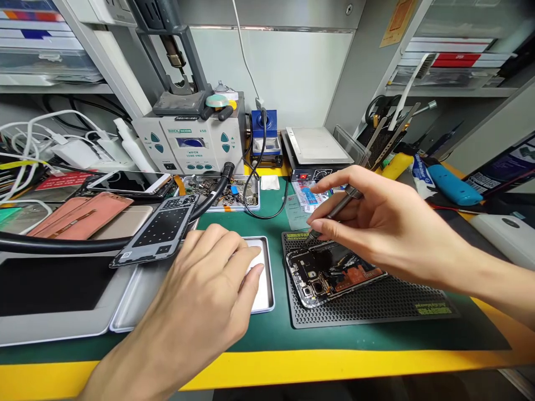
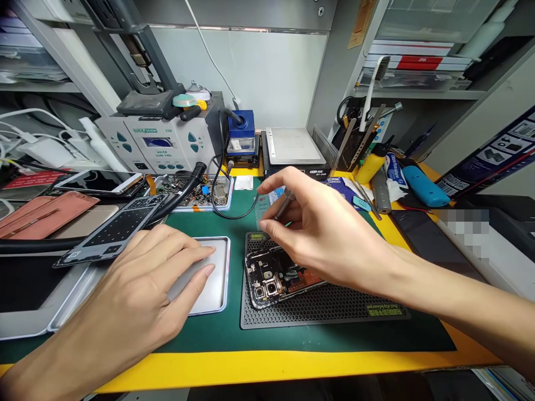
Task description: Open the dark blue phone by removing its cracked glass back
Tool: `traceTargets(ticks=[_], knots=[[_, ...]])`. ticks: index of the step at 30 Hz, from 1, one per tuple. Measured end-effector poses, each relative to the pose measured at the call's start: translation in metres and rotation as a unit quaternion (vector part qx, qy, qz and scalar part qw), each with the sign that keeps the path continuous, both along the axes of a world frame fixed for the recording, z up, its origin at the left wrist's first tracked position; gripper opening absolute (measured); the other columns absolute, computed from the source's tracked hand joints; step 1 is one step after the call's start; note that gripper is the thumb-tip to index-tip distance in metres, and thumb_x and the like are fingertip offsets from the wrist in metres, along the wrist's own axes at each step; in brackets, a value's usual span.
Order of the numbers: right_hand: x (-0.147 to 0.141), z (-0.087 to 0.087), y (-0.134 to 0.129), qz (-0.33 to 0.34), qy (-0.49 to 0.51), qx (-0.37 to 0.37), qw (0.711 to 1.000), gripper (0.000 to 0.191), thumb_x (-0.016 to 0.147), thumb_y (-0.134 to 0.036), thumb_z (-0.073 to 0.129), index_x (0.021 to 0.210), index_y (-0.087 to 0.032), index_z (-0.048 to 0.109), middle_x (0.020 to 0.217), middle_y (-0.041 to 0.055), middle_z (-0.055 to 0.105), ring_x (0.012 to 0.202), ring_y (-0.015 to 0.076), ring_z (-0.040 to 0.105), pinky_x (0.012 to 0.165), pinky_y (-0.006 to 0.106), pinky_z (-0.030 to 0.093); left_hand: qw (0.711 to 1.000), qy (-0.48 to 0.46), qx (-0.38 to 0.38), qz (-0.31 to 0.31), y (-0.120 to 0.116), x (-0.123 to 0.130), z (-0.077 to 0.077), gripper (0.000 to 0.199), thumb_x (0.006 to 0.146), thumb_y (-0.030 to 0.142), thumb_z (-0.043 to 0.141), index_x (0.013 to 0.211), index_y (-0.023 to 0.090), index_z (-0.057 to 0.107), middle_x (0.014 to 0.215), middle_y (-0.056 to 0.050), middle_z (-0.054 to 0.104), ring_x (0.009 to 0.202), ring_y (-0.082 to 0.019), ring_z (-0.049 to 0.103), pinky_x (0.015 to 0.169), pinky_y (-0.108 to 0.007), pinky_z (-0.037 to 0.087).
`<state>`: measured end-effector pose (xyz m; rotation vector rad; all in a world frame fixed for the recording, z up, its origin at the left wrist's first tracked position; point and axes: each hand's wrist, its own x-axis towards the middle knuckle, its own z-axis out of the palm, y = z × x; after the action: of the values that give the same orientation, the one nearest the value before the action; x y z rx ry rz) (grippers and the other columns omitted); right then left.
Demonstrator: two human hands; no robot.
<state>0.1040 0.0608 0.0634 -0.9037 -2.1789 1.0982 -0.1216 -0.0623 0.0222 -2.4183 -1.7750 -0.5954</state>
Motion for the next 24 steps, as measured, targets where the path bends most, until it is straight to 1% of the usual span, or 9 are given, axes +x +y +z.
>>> traceTargets(ticks=[3, 6, 8, 11, 13, 15, 17, 20, 24], knots=[[-0.001, 0.005, -0.001, 0.003, 0.005, 0.01, 1.0, 0.031, 0.085, -0.023, 0.071, 0.112, -0.027, 0.058, 0.089, 0.002, 0.074, 0.075, 0.0243, 0.073, 0.057, 0.035, 0.062, 1.0, -0.014, -0.003, -0.002, 0.002, 0.002, 0.0, 0.021, 0.098, 0.021, 0.049, 0.093, 0.017, 0.069, 0.086, -0.006, 0.063, 0.088, -0.026, 0.056, 0.081, -0.048, 0.044], [-0.006, 0.011, -0.004, 0.001, 0.023, -0.017, 1.0, 0.031, 0.083, -0.024, 0.073, 0.11, -0.027, 0.058, 0.086, 0.001, 0.075, 0.07, 0.0224, 0.073, 0.048, 0.03, 0.057, 0.999, -0.042, 0.0, -0.004, 0.005, 0.008, 0.0, 0.018, 0.097, 0.02, 0.052, 0.099, 0.017, 0.07, 0.09, -0.006, 0.065, 0.089, -0.026, 0.056, 0.082, -0.047, 0.044], [-0.01, 0.014, -0.007, -0.01, 0.049, -0.042, 0.998, 0.031, 0.082, -0.025, 0.075, 0.107, -0.026, 0.058, 0.082, 0.0003, 0.075, 0.066, 0.0214, 0.072, 0.044, 0.028, 0.053, 0.998, -0.058, 0.0, 0.001, 0.009, 0.012, 0.0, 0.015, 0.095, 0.024, 0.058, 0.099, 0.017, 0.07, 0.092, -0.006, 0.067, 0.09, -0.026, 0.056, 0.081, -0.046, 0.044], [-0.016, 0.017, -0.011, -0.01, 0.073, -0.061, 0.995, 0.031, 0.082, -0.024, 0.075, 0.107, -0.026, 0.058, 0.081, -0.0001, 0.075, 0.068, 0.0224, 0.073, 0.046, 0.028, 0.055, 0.998, -0.064, -0.004, 0.014, 0.012, 0.015, -0.001, 0.014, 0.094, 0.028, 0.062, 0.097, 0.017, 0.07, 0.09, -0.005, 0.068, 0.089, -0.026, 0.056, 0.079, -0.045, 0.043], [-0.017, 0.015, -0.011, 0.003, 0.066, -0.047, 0.997, 0.032, 0.082, -0.021, 0.074, 0.109, -0.026, 0.058, 0.084, 0.0001, 0.075, 0.071, 0.0228, 0.073, 0.049, 0.03, 0.057, 0.997, -0.068, -0.008, 0.02, 0.014, 0.013, -0.001, 0.014, 0.095, 0.024, 0.059, 0.098, 0.018, 0.07, 0.091, -0.005, 0.068, 0.089, -0.025, 0.057, 0.08, -0.045, 0.043], [-0.014, 0.013, -0.008, 0.012, 0.043, -0.01, 0.999, 0.033, 0.083, -0.02, 0.073, 0.112, -0.027, 0.058, 0.087, 0.0003, 0.075, 0.072, 0.0224, 0.073, 0.052, 0.031, 0.059, 0.997, -0.072, -0.013, 0.021, 0.014, 0.012, 0.0, 0.016, 0.096, 0.02, 0.054, 0.1, 0.018, 0.07, 0.091, -0.004, 0.067, 0.088, -0.024, 0.057, 0.081, -0.045, 0.043], [-0.008, 0.01, -0.003, 0.006, 0.019, 0.03, 0.999, 0.033, 0.083, -0.021, 0.073, 0.113, -0.028, 0.059, 0.088, 0.0008, 0.075, 0.073, 0.0221, 0.072, 0.056, 0.032, 0.061, 0.997, -0.067, -0.024, 0.012, 0.015, 0.012, 0.001, 0.019, 0.097, 0.018, 0.051, 0.098, 0.019, 0.07, 0.09, -0.004, 0.067, 0.088, -0.024, 0.056, 0.08, -0.045, 0.043], [0.004, 0.009, 0.002, -0.028, 0.021, 0.057, 0.998, 0.032, 0.082, -0.027, 0.077, 0.111, -0.027, 0.063, 0.085, 0.0017, 0.075, 0.072, 0.0222, 0.073, 0.058, 0.033, 0.062, 0.998, -0.03, -0.049, -0.015, 0.023, 0.017, 0.005, 0.025, 0.097, 0.015, 0.046, 0.092, 0.02, 0.07, 0.088, -0.004, 0.065, 0.087, -0.025, 0.055, 0.08, -0.045, 0.042], [0.024, 0.012, 0.002, -0.108, 0.045, 0.047, 0.992, 0.037, 0.079, -0.03, 0.082, 0.111, -0.027, 0.065, 0.077, 0.001, 0.077, 0.069, 0.0222, 0.076, 0.057, 0.027, 0.063, 0.994, 0.024, -0.101, -0.04, 0.044, 0.03, 0.011, 0.026, 0.096, 0.017, 0.046, 0.089, 0.019, 0.071, 0.085, -0.006, 0.065, 0.086, -0.026, 0.055, 0.077, -0.045, 0.042]])
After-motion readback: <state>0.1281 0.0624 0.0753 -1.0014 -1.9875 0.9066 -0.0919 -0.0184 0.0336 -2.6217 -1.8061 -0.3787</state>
